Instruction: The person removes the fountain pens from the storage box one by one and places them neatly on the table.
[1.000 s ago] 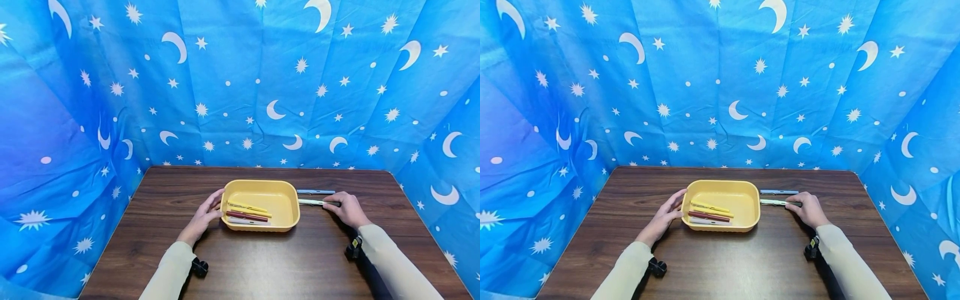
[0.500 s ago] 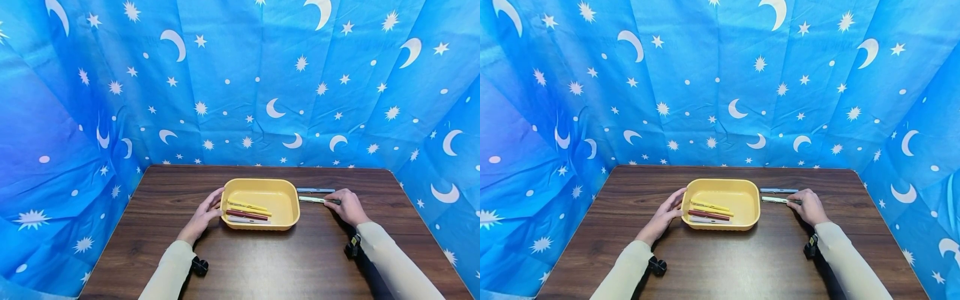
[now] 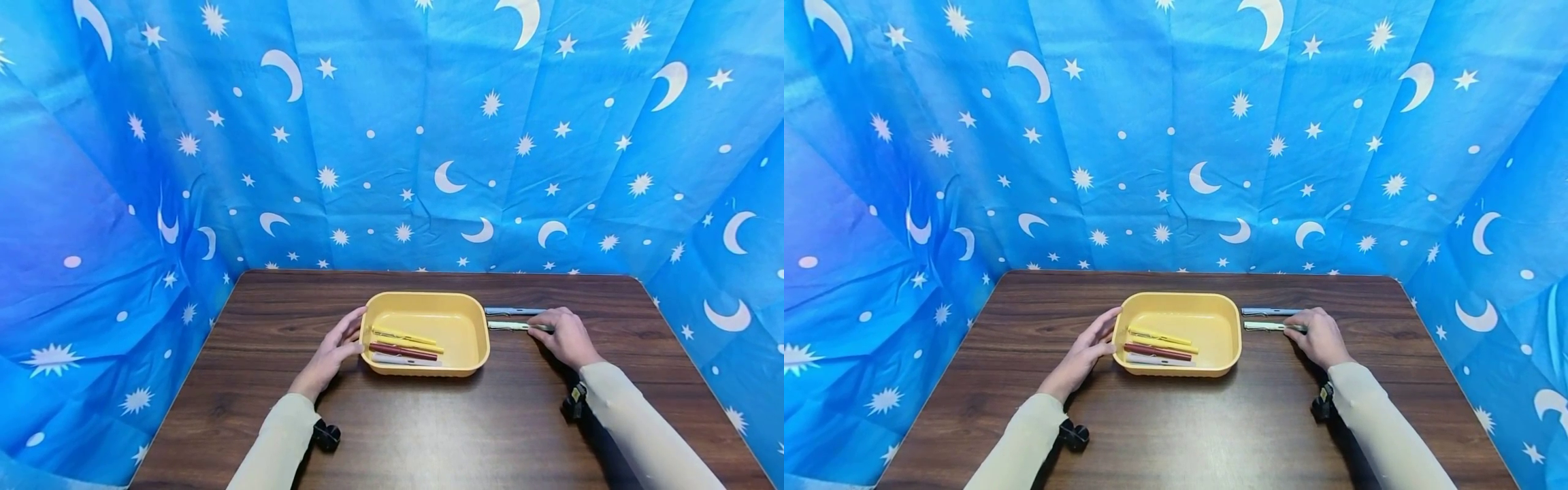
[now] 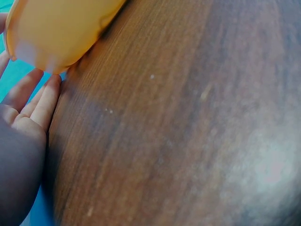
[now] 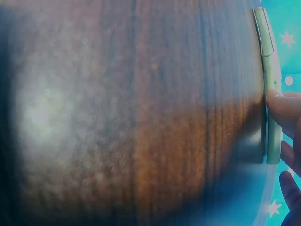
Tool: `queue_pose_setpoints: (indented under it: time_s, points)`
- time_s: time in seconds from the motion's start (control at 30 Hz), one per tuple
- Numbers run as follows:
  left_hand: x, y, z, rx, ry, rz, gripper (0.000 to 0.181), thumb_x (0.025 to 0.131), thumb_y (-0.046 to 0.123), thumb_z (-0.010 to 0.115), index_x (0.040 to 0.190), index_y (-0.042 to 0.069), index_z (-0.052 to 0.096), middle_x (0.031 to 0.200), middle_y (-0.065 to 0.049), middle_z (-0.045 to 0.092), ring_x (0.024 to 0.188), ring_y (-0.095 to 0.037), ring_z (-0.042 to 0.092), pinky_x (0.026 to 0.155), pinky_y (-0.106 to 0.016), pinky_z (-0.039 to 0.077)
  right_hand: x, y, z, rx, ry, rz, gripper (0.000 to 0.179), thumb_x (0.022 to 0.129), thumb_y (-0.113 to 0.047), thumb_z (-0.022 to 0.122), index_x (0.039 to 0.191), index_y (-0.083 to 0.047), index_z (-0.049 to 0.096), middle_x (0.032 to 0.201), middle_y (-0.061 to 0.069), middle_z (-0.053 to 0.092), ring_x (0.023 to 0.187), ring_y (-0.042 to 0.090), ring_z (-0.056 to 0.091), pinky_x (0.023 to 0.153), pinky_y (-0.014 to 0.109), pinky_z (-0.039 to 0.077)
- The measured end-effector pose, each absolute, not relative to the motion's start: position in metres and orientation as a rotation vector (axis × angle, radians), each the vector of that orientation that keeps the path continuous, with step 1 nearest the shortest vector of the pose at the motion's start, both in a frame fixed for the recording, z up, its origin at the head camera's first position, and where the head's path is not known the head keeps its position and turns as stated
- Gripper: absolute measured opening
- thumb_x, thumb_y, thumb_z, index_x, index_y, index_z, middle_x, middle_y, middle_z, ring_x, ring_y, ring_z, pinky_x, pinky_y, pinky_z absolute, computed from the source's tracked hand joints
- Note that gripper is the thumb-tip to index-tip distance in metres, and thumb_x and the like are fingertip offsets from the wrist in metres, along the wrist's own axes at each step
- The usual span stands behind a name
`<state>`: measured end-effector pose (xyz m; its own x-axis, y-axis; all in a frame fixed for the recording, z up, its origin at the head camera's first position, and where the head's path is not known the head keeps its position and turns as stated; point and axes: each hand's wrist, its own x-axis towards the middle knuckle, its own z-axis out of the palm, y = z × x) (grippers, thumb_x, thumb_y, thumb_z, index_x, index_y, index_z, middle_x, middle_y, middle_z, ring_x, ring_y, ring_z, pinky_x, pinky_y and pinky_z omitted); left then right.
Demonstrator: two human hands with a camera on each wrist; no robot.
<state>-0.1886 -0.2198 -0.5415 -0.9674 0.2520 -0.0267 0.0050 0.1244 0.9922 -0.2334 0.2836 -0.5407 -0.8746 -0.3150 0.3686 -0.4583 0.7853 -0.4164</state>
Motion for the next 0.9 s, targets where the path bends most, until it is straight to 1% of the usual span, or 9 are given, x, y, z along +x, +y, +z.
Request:
queue_pose_setpoints:
  time_s: [0.27,0.5,0.7,0.9]
  points:
    - [-0.1886,-0.2200,-0.5422,0.264,2.200,1.954,0.072,0.098,0.006,0.059,0.163,0.030,0.038,0.170,-0.006,0.034,0.156,-0.028,0.033,0.126,-0.054,0.027,-0.2336,0.2809,-0.5381,0.580,-2.729,0.715,0.013,0.089,-0.008,0.083,0.101,-0.008,0.084,0.096,0.007,0.080,0.103,0.035,0.066,0.094,0.059,0.053]
    - [-0.1874,-0.2194,-0.5414,0.261,2.206,1.956,0.072,0.097,0.005,0.060,0.162,0.030,0.039,0.169,-0.006,0.035,0.156,-0.028,0.034,0.125,-0.053,0.028,-0.2337,0.2787,-0.5356,0.588,-2.728,0.712,0.013,0.088,-0.008,0.083,0.102,-0.008,0.084,0.095,0.007,0.079,0.100,0.034,0.066,0.091,0.058,0.053]
    - [-0.1867,-0.2193,-0.5406,0.255,2.198,1.958,0.072,0.098,0.005,0.059,0.162,0.031,0.039,0.170,-0.005,0.035,0.156,-0.028,0.034,0.125,-0.053,0.029,-0.2341,0.2788,-0.5362,0.605,-2.715,0.707,0.014,0.088,-0.007,0.083,0.102,-0.008,0.084,0.096,0.007,0.079,0.097,0.033,0.066,0.090,0.058,0.053]
    - [-0.1865,-0.2199,-0.5406,0.261,2.196,1.960,0.072,0.098,0.005,0.059,0.162,0.031,0.039,0.169,-0.006,0.035,0.155,-0.028,0.035,0.125,-0.054,0.029,-0.2342,0.2795,-0.5364,0.589,-2.726,0.709,0.015,0.088,-0.008,0.083,0.104,-0.008,0.084,0.098,0.007,0.079,0.099,0.033,0.066,0.090,0.058,0.053]
